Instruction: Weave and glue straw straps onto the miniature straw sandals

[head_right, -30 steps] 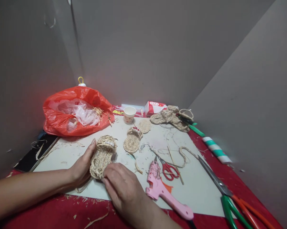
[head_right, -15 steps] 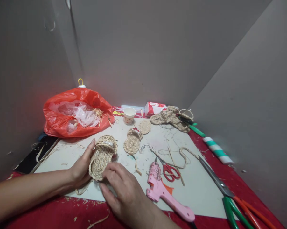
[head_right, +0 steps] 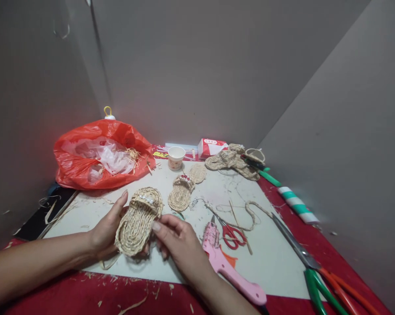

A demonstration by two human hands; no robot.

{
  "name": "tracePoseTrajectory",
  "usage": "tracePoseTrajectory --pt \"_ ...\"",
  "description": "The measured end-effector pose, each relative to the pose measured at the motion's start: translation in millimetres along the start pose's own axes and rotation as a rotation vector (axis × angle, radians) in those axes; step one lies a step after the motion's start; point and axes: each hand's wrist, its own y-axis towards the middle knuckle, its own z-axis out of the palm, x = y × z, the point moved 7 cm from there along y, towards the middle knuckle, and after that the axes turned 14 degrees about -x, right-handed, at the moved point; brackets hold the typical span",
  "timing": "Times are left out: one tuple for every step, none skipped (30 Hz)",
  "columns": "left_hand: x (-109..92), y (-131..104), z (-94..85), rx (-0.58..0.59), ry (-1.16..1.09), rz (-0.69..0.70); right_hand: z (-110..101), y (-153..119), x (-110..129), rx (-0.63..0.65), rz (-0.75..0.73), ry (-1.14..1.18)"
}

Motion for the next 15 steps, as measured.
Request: tracePoseTrajectory --pt "1.1 -1.0 2.3 0.027 0.014 0.005 5.1 -0.7 -2.4 0.048 0.022 0.03" --pt "2.5 -1.7 4.3 0.053 0.028 0.007 9.1 -1.7 -4.5 0.076 0.043 0.061" --pt "4.3 -2.3 6.1 0.078 0.038 0.004 11.4 -2.7 -6.3 0.08 0.066 0.105" --pt "6.0 -2.5 7.5 0.103 0.044 0.0 12.6 -3.4 -8.4 0.068 0.095 0.156" --pt "7.2 -2.5 8.3 0.125 0.046 -0.003 13.2 -4.0 -10.5 0.051 0.126 0.204" --pt "7.5 -2.0 8.5 0.141 0.045 -0.002 13.4 -4.4 -12.6 0.033 0.156 0.241" --pt "6.6 -1.2 8.1 0.155 0.045 0.004 13.0 -4.4 -14.2 0.013 0.179 0.268" --pt "4.5 0.3 6.5 0.156 0.047 0.013 11.6 -3.8 -14.9 -0.011 0.192 0.285" --pt "1.1 2.6 3.2 0.132 0.057 0.026 9.2 -2.6 -14.7 -0.042 0.192 0.296" --pt "-3.6 5.7 -2.5 0.076 0.075 0.049 5.8 -1.0 -13.7 -0.079 0.183 0.303" --pt "-9.9 9.1 -10.5 -0.016 0.1 0.085 1.4 1.0 -12.3 -0.123 0.167 0.311" --pt "-17.7 11.7 -20.3 -0.137 0.134 0.14 -3.4 3.1 -10.7 -0.169 0.15 0.318" --pt "-27.3 12.2 -30.4 -0.27 0.17 0.222 -8.1 5.1 -9.3 -0.213 0.133 0.326" --pt "-37.0 10.3 -38.2 -0.385 0.212 0.319 -12.4 7.0 -8.2 -0.252 0.119 0.334" --pt "-46.1 6.1 -42.9 -0.473 0.264 0.428 -16.2 8.8 -7.5 -0.286 0.107 0.344"
